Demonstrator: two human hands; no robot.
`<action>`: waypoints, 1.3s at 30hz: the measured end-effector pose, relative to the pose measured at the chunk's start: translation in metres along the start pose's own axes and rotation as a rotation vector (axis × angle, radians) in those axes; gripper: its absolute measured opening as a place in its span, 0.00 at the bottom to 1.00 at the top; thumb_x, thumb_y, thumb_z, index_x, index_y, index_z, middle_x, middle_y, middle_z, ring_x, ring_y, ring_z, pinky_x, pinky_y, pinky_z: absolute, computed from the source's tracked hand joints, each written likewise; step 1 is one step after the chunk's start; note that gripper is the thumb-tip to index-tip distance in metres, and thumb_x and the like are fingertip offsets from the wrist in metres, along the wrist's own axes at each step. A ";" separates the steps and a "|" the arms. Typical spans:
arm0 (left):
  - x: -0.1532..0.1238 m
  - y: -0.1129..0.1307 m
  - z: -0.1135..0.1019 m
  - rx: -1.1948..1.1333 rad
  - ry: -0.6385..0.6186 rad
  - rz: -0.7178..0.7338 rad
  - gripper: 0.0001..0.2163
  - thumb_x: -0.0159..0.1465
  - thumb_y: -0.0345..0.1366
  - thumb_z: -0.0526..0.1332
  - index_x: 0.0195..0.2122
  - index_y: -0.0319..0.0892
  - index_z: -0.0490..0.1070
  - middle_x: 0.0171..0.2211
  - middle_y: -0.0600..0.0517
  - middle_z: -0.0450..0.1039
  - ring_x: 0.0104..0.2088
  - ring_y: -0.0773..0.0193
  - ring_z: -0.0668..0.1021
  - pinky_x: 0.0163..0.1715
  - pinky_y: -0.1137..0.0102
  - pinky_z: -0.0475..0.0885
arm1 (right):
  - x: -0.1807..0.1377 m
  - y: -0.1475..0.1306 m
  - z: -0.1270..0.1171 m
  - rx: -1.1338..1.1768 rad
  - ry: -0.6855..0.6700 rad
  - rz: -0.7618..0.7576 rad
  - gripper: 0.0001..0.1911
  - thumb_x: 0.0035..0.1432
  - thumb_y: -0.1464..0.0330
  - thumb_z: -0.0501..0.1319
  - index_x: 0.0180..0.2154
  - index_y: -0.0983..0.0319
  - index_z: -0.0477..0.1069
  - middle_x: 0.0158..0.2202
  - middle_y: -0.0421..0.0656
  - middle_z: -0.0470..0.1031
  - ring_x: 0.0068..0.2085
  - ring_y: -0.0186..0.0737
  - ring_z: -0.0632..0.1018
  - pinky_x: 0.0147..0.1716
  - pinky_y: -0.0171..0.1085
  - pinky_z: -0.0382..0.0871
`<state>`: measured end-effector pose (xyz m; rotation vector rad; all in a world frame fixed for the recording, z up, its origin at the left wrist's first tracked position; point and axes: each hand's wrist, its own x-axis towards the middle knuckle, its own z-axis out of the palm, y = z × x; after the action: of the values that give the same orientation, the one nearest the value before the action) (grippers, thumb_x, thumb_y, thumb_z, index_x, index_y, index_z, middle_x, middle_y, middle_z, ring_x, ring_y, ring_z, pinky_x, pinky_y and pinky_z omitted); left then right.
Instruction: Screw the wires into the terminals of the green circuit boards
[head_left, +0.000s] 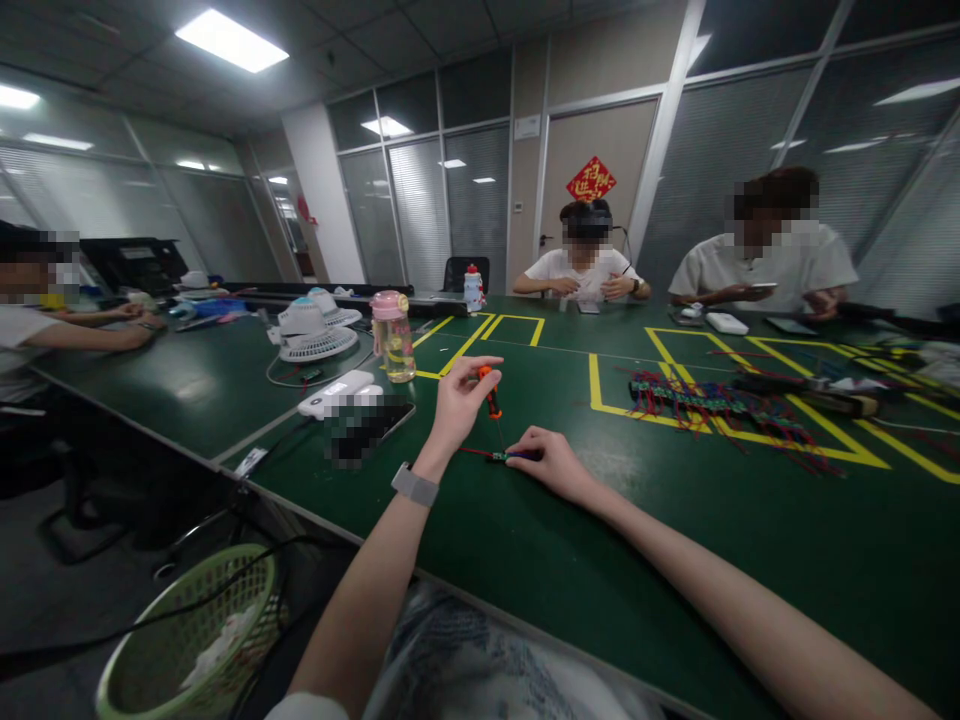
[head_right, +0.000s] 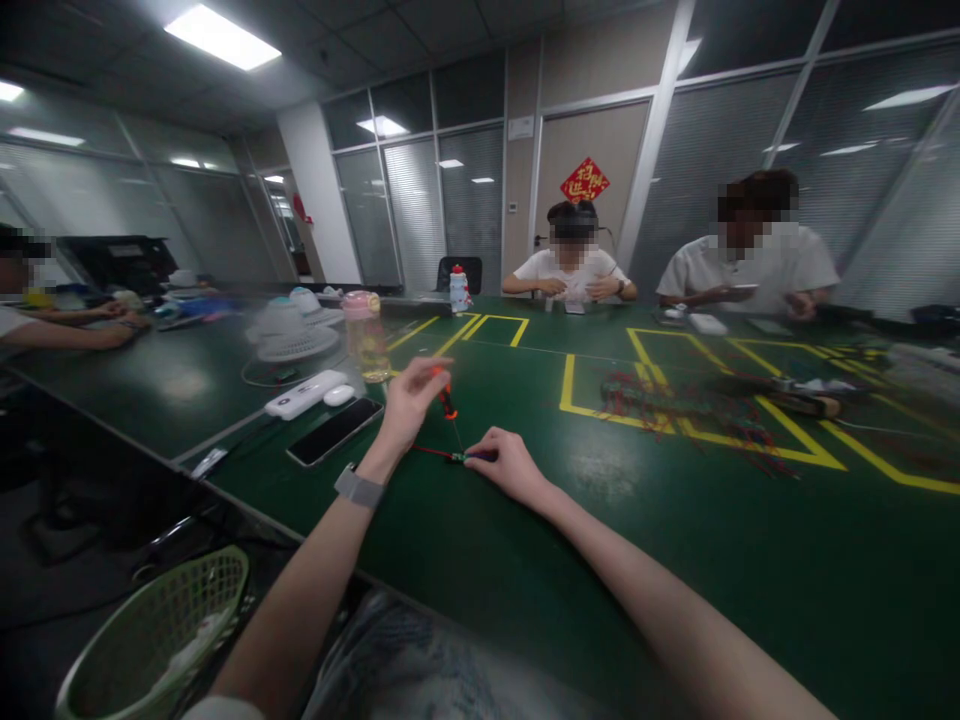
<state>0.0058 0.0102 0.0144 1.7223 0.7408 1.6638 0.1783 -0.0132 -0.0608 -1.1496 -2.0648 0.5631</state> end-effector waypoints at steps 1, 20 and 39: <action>0.000 0.000 0.000 0.023 -0.001 0.021 0.11 0.59 0.39 0.62 0.42 0.44 0.76 0.43 0.48 0.70 0.43 0.63 0.74 0.41 0.70 0.72 | 0.000 0.000 0.000 0.000 0.001 0.002 0.07 0.52 0.69 0.65 0.35 0.63 0.79 0.31 0.44 0.73 0.34 0.38 0.74 0.35 0.36 0.67; -0.005 0.000 0.009 -0.084 -0.074 -0.011 0.15 0.61 0.39 0.59 0.50 0.45 0.71 0.42 0.49 0.70 0.40 0.64 0.75 0.39 0.69 0.74 | -0.002 -0.004 -0.003 0.001 0.004 0.006 0.07 0.52 0.68 0.65 0.35 0.62 0.79 0.31 0.43 0.73 0.33 0.38 0.74 0.35 0.36 0.68; -0.004 -0.001 0.009 -0.176 -0.137 -0.053 0.17 0.64 0.41 0.54 0.54 0.46 0.67 0.48 0.47 0.70 0.43 0.62 0.76 0.42 0.65 0.74 | 0.000 -0.001 0.001 0.003 0.017 0.007 0.06 0.52 0.69 0.65 0.34 0.61 0.79 0.31 0.43 0.73 0.33 0.37 0.73 0.34 0.35 0.67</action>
<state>0.0148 0.0070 0.0108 1.6590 0.5542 1.5114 0.1771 -0.0139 -0.0608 -1.1566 -2.0461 0.5580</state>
